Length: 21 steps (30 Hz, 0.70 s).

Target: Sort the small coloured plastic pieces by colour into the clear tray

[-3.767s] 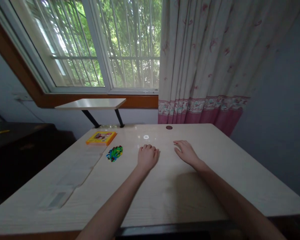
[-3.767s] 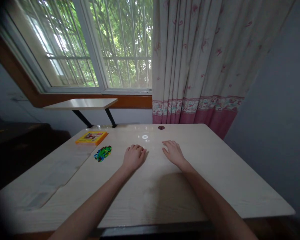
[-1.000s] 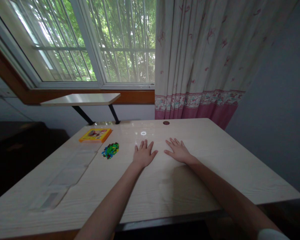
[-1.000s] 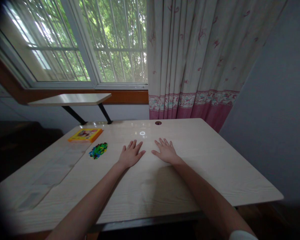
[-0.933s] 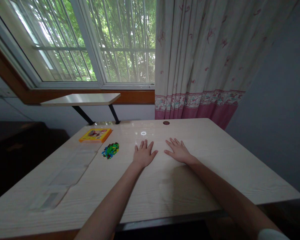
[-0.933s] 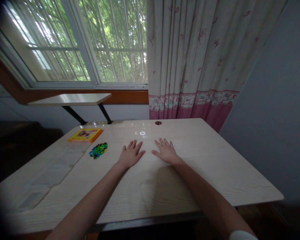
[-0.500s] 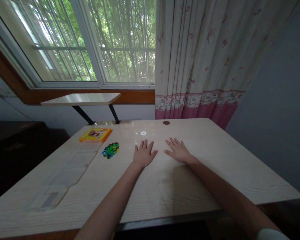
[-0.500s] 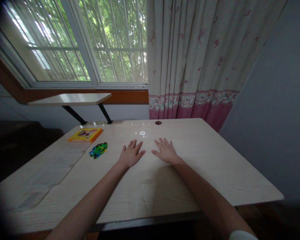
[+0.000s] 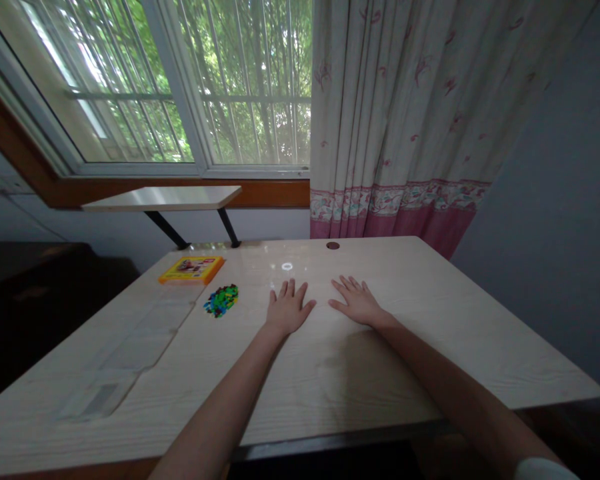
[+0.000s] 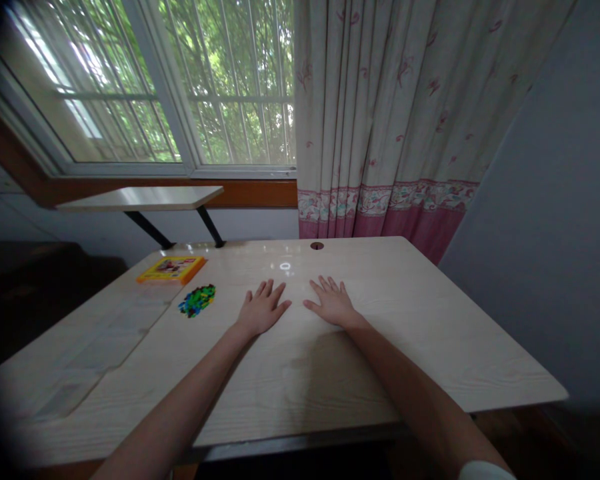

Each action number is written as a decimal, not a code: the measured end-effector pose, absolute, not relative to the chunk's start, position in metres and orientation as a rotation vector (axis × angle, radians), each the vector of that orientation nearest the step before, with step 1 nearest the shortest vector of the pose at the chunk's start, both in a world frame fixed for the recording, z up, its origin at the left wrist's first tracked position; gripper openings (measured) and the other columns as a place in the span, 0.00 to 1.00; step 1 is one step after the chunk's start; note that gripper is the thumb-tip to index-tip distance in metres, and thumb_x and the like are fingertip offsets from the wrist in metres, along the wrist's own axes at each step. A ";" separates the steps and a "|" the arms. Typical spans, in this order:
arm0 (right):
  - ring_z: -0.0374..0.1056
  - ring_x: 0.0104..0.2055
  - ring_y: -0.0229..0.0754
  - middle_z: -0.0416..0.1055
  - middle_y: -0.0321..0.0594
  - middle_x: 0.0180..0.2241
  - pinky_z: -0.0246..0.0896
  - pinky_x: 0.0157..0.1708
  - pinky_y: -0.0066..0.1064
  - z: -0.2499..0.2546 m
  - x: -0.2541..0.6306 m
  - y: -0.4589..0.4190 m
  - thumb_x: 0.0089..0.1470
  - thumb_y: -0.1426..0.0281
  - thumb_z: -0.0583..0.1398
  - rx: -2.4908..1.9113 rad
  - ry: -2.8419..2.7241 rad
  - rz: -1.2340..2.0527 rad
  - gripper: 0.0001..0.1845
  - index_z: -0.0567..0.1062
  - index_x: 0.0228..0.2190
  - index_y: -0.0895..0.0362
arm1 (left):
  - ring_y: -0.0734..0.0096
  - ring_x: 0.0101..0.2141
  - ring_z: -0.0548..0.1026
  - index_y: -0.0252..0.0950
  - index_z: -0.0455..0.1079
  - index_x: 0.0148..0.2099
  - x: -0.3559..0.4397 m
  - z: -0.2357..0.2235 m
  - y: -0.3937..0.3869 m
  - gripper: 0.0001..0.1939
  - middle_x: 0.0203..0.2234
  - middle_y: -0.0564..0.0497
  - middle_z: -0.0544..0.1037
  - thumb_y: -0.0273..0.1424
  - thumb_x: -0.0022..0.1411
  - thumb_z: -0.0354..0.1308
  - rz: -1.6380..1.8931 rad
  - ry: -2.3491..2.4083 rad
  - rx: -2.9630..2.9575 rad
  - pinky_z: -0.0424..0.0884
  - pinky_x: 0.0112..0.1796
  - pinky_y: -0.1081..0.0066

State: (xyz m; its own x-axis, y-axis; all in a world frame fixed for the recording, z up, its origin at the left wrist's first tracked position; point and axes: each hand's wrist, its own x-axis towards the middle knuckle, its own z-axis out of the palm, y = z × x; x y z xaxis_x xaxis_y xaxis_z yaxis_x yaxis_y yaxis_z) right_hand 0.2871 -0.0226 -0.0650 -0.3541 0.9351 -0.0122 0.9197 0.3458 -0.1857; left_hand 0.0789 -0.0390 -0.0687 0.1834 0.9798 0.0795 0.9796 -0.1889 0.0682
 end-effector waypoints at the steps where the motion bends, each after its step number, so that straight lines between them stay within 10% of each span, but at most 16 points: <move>1: 0.34 0.63 0.52 0.38 0.42 0.63 0.29 0.58 0.50 -0.065 0.287 -0.023 0.52 0.43 0.40 -1.725 -2.496 0.245 0.39 0.47 0.60 0.51 | 0.52 0.60 0.47 0.44 0.46 0.63 0.079 -0.069 -0.039 0.33 0.61 0.41 0.49 0.52 0.60 0.32 0.164 2.000 2.414 0.48 0.53 0.46; 21: 0.35 0.63 0.53 0.39 0.43 0.63 0.30 0.58 0.51 -0.068 0.289 -0.020 0.52 0.43 0.39 -1.713 -2.497 0.245 0.40 0.48 0.60 0.51 | 0.50 0.60 0.47 0.43 0.48 0.62 0.079 -0.069 -0.039 0.32 0.61 0.40 0.49 0.52 0.60 0.34 0.203 1.982 2.416 0.48 0.52 0.45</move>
